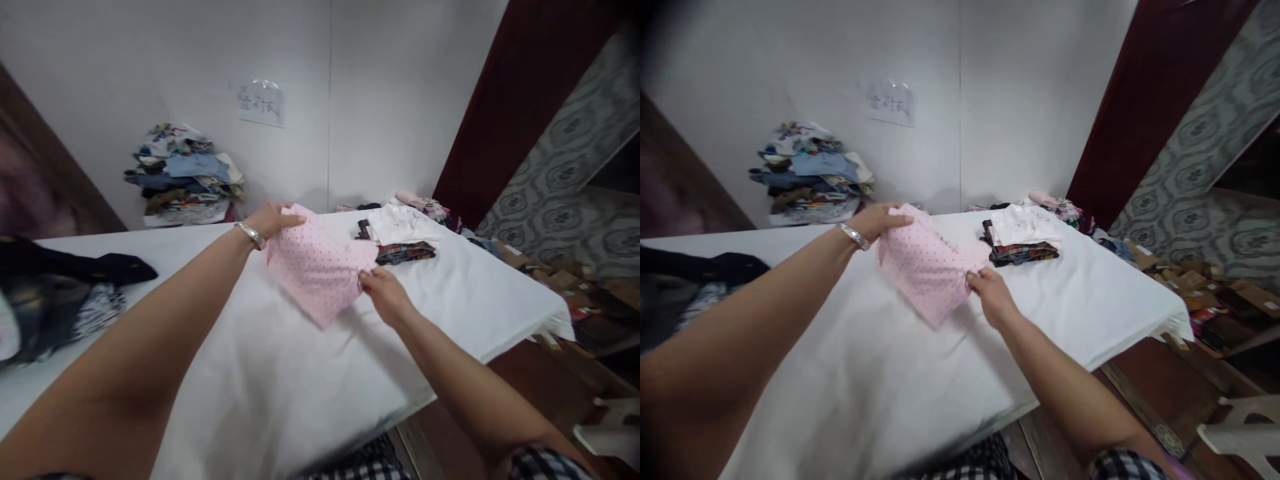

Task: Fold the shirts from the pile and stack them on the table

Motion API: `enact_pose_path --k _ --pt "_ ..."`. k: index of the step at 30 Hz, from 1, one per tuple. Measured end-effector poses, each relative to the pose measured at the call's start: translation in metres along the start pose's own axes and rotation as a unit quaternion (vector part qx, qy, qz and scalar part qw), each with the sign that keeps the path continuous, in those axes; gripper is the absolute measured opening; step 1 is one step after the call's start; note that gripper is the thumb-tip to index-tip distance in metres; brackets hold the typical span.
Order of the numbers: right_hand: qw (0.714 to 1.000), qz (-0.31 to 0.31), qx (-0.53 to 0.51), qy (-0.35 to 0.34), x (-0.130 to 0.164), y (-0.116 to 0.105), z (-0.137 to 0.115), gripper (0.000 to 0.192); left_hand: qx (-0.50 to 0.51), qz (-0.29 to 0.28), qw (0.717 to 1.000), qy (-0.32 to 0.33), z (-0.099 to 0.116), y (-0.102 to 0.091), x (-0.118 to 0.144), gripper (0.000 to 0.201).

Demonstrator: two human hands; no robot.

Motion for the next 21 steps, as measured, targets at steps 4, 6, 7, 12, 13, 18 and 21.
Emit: enact_pose_path --k 4,6,7,12,13,18,21 --pt "0.988 -0.058 0.065 -0.126 -0.021 0.014 -0.025 0.036 0.102 0.100 0.989 0.043 0.003 -0.042 0.072 0.053" --pt "0.979 -0.097 0.123 -0.131 -0.009 0.012 -0.015 0.033 0.056 0.153 0.986 0.028 -0.017 -0.042 0.124 0.049" --pt "0.973 -0.123 0.155 -0.116 0.003 0.009 -0.005 0.032 0.010 0.160 0.987 0.017 -0.032 -0.037 0.152 0.046" --pt "0.909 -0.296 0.291 -0.036 0.074 -0.017 0.062 0.023 -0.089 0.033 0.991 -0.098 -0.120 0.022 0.272 0.021" --pt "0.896 -0.314 0.309 -0.043 0.085 -0.021 0.070 0.024 -0.085 0.019 0.990 -0.113 -0.129 0.031 0.288 0.021" --pt "0.913 -0.303 0.273 -0.017 0.101 -0.026 0.068 0.027 -0.012 0.004 0.983 -0.182 -0.129 0.037 0.311 0.056" --pt "0.952 -0.235 0.178 0.085 0.094 -0.024 0.057 0.055 0.026 0.027 0.967 -0.251 -0.124 0.031 0.299 0.066"
Point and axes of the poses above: each hand's wrist, its own x-axis away from the middle knuckle, its own y-axis out of the palm, z = x × y, the point moved 2 cm from there along -x, towards the middle knuckle, and after that the axes turned 9 degrees about -y, right-handed, at the moved point
